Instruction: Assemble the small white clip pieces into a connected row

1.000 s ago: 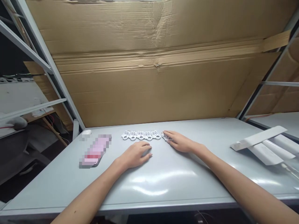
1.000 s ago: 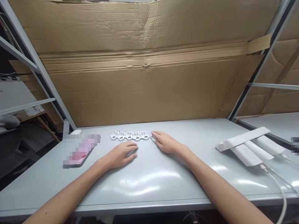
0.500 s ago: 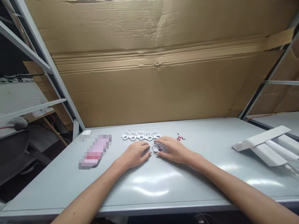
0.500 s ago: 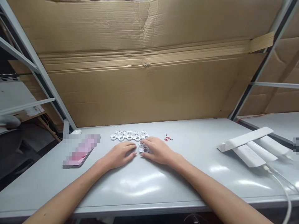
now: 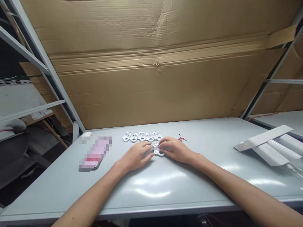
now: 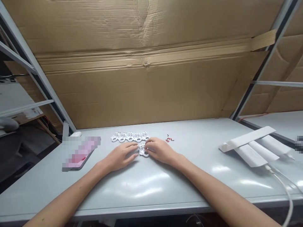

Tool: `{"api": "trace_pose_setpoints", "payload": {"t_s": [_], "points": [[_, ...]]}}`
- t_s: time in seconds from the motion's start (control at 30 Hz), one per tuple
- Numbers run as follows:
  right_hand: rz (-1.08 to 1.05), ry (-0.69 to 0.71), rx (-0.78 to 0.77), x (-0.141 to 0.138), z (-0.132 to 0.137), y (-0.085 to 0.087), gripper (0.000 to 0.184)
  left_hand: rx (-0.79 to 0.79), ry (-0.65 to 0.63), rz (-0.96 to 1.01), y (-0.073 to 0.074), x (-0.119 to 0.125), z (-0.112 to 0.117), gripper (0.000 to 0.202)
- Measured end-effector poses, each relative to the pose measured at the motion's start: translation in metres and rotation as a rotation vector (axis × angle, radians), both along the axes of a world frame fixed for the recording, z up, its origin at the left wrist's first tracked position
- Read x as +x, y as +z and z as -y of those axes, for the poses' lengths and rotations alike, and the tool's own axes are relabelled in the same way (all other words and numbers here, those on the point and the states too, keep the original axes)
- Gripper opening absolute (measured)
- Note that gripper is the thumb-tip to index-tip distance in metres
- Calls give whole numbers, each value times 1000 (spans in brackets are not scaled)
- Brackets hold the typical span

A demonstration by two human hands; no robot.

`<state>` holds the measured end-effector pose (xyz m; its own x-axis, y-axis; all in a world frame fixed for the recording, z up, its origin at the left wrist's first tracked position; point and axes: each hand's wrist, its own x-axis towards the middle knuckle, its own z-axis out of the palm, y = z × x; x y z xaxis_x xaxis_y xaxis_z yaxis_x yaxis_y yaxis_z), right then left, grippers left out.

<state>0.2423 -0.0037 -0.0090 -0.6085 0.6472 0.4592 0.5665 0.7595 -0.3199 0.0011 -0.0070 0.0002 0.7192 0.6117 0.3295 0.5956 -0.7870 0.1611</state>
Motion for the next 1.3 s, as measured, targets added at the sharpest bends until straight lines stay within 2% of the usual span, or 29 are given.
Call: {"api": "trace_pose_setpoints", "payload": {"t_s": [0.17,0.6,0.8,0.9,1.0,1.07,1.17,1.3], "points": [[-5,-21,-5,-3,1,0,21,-10,-51,-7,2,0,2,29],[60,-43,131,-8,-2,-7,25,-6,-87,-27,3,2,4,28],[-2,-107,54,-9,0,-6,27,4,-93,-31,2,2,3,27],[-314,-176,-124,-6,1,5,21,10,-83,-27,1,1,3,27],[-750,-231,-492,1,-2,16,25,7,-74,-27,0,1,3,27],[-961,-232,-761,7,-6,19,26,-2,-69,-31,1,1,3,28],[-1126,-164,-1057,15,-12,18,25,-10,-64,-39,2,1,3,28],[-1178,-79,-1171,15,-14,15,26,-2,-65,-47,3,1,4,28]]}}
